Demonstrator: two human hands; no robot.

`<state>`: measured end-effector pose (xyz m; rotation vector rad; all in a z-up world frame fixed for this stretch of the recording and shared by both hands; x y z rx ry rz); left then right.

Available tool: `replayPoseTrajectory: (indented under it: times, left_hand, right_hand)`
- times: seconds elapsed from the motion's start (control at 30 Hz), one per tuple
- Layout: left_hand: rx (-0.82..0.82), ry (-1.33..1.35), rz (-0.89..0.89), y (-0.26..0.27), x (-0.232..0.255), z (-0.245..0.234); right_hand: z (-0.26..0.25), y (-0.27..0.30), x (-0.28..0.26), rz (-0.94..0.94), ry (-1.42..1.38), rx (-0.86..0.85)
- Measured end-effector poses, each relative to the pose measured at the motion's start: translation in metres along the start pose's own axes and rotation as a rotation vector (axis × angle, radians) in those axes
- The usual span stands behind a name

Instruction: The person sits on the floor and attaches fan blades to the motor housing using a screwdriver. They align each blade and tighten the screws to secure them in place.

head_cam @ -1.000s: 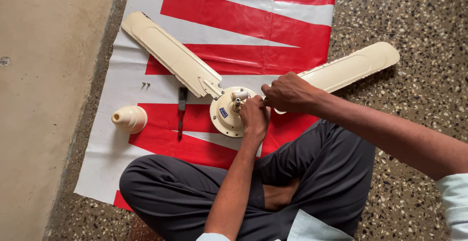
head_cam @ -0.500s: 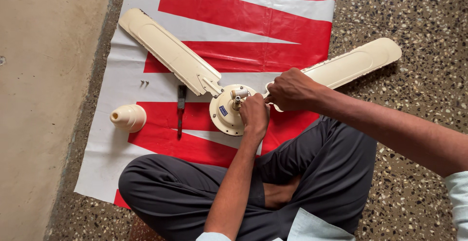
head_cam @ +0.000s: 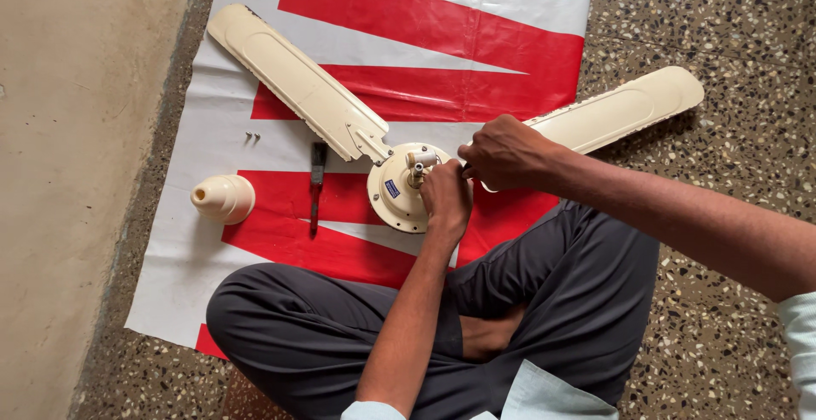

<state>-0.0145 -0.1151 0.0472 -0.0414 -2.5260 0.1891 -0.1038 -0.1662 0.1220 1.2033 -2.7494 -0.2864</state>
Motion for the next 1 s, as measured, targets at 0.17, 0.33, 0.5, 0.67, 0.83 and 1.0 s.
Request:
replayPoseTrajectory:
  times: [0.17,0.33,0.5,0.67,0.83,1.0]
  left_hand:
    - [-0.017,0.021,-0.004,0.000,0.000,0.002]
    - [-0.002,0.031,0.006,0.001,0.001,0.002]
    - [0.012,-0.016,0.011,0.000,-0.001,0.002]
    - [-0.012,0.020,-0.003,0.000,0.000,0.003]
    - [0.021,0.015,0.030,0.001,0.003,0.000]
    - [0.032,-0.007,0.040,0.001,0.001,0.000]
  right_hand:
    - [-0.014,0.006,-0.005,-0.215,-0.064,0.319]
    - [-0.012,0.007,-0.006,-0.122,0.051,0.142]
    - [-0.011,0.004,-0.005,0.037,0.079,-0.119]
    - [-0.013,0.003,-0.006,-0.119,0.010,0.128]
    - [-0.001,-0.002,-0.001,-0.086,0.080,0.078]
    - [0.002,-0.001,0.001,0.077,0.100,-0.123]
Point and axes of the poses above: each hand's wrist, its own y-axis away from the middle knuckle, its own z-axis out of the palm, x = y × z, the point moved 5 cm from there along -y, towards the middle knuckle, and after that the axes turned 11 degrees about z, right-handed, at the moved point
